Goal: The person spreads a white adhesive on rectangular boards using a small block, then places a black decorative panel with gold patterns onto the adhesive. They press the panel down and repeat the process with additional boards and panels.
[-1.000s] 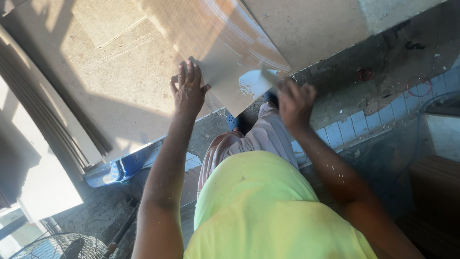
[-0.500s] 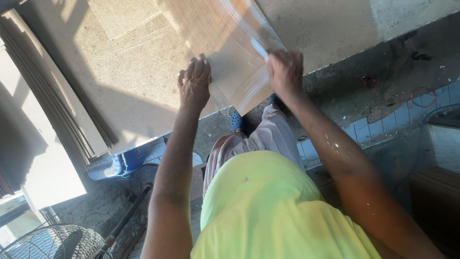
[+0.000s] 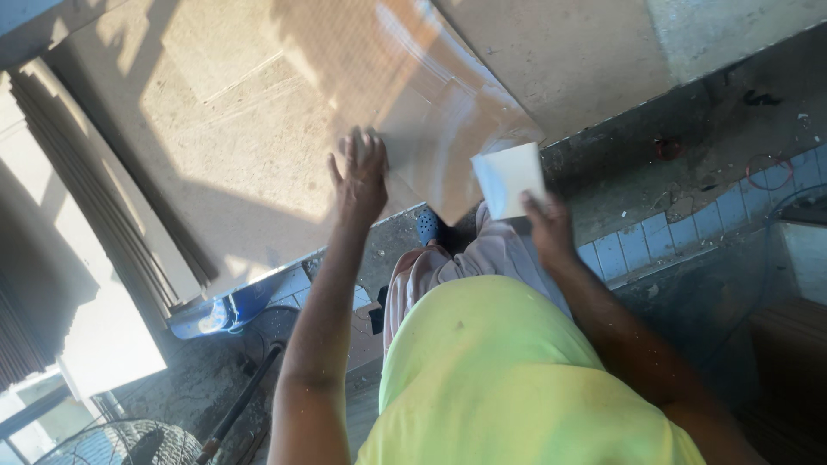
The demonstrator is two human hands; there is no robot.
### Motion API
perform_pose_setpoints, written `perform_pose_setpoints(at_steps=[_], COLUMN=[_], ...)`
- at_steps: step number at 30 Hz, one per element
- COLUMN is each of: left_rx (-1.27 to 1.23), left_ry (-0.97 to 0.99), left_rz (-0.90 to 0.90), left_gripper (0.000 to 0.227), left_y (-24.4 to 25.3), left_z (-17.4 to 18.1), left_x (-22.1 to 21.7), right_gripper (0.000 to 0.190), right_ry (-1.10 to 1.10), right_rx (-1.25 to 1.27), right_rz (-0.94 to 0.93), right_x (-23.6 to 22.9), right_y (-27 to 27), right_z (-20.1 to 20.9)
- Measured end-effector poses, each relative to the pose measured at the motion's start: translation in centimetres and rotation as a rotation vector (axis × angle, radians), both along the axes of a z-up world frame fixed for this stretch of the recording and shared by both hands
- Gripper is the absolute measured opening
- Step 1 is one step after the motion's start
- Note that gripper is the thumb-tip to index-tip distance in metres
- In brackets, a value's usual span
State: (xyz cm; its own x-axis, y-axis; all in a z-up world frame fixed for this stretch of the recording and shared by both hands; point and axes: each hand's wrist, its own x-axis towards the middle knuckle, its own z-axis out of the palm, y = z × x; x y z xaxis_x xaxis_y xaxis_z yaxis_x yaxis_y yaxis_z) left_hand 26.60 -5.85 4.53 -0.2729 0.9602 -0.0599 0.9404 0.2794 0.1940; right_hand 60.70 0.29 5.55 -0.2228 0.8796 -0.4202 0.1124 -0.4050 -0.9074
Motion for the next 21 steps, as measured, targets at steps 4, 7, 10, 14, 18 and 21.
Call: perform_pose_setpoints(at_steps=[4, 7, 10, 14, 18, 21], left_rx=[-0.020, 0.096, 0.456, 0.404, 0.364, 0.064], left_ry=[-0.179, -0.364, -0.201, -0.251, -0.057, -0.496], left_rz=[-0.185, -0.071, 0.273, 0.331, 0.215, 0.510], left_gripper=[0.062, 0.066, 0.061, 0.060, 0.069, 0.067], left_y=[-1.5, -1.3, -0.5, -1.1, -3.3, -3.8], left_z=[1.0, 0.3, -1.4, -3.8, -4.5, -3.1], left_x=[6.7, 8.6, 6.0, 1.8, 1.0, 0.7], right_gripper=[0.042, 0.045, 0.045, 0.041, 0.031, 0.025], right_ry=[0.090, 0.116, 0.076, 0.164, 0.026, 0.034], right_rx=[-0.176, -0.107, -0.037, 0.009, 0.063, 0.227], right_rz=[-0.275, -0.317, -0.274, -0.197, -0.090, -0.007], right_x=[5.4, 9.2, 11.6, 12.1, 10.6, 9.3], right_y=[3.3, 5.8, 8.9, 13.2, 17.7, 20.0], right_z=[-0.4, 0.0, 0.1, 0.0, -0.1, 0.3])
